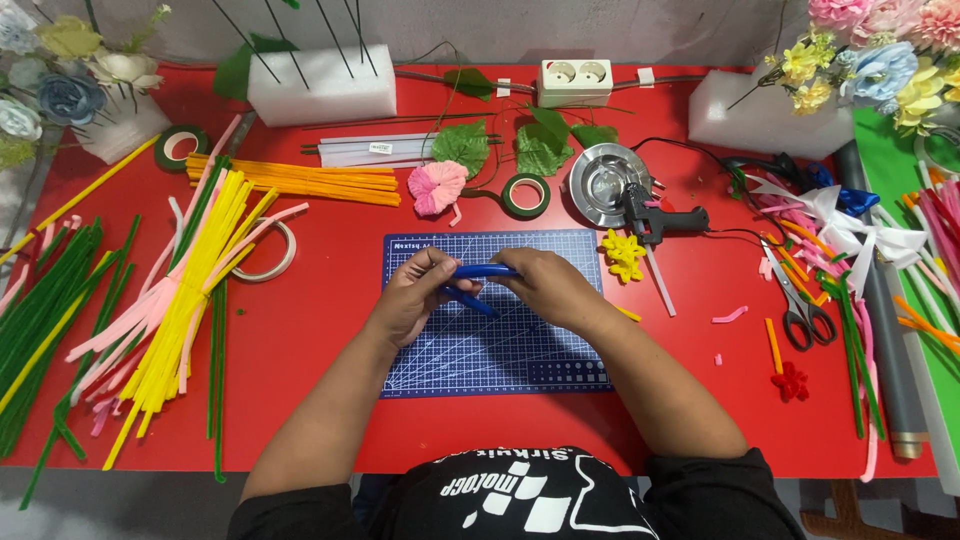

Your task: The person shapes a yellow foam petal into a flower, then uses pliers to cut and attach a yellow foam stem. The finished flower is placed on the table with other completed flowers.

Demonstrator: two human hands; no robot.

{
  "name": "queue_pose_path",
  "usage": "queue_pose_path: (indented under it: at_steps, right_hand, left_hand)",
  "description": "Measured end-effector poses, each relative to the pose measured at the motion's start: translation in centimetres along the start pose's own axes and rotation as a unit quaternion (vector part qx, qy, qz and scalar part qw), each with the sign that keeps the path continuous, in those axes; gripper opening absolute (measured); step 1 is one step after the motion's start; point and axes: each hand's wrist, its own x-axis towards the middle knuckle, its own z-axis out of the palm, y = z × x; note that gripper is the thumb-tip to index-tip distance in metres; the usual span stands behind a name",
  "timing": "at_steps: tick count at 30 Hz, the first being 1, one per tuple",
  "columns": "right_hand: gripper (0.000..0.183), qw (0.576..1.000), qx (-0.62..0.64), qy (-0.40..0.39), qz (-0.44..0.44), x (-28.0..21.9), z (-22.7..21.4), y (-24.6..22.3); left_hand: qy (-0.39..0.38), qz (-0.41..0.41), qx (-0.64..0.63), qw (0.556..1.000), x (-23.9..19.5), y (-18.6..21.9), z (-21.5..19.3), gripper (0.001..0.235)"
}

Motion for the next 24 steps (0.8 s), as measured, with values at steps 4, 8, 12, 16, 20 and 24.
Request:
queue_pose_path:
  at_steps: [4, 8, 12, 16, 20, 24]
  right_hand:
    - [0.026, 1.000, 0.007, 0.011, 0.005, -0.6, -1.3, -1.2]
    - [0.036, 0.995, 0.021, 0.086, -0.042, -0.3, -1.8, 0.5]
    - [0.027, 0.984, 0.058, 0.162, -0.046, -0.5, -1.8, 1.7]
    - [0.035, 0.973, 0.068, 0.192, -0.108, -0.4, -0.6, 2.7]
    - [0.028, 0.984, 0.038, 0.155, -0.080, -1.3, -1.3, -0.8]
    - [0.017, 0.993, -0.053, 0.087, -0.064, -0.6, -0.5, -0.3]
  left_hand:
    - [0.008, -0.028, 0.010, 1.000, 0.2, -0.6, -0.5, 0.016]
    - [0.015, -0.046, 0.025, 0.999, -0.2, 1.0, 1.0, 0.032]
    - [0.002, -0.067, 0.025, 0.997, -0.7, 1.9, 2.1, 0.042]
    - [0.011, -0.081, -0.001, 0.997, -0.3, 1.0, 1.6, 0.041]
    - [0.007, -0.059, 0.008, 0.998, -0.4, 1.1, 1.3, 0.045]
    - [-0.025, -0.045, 0.044, 0.998, -0.4, 0.6, 0.7, 0.044]
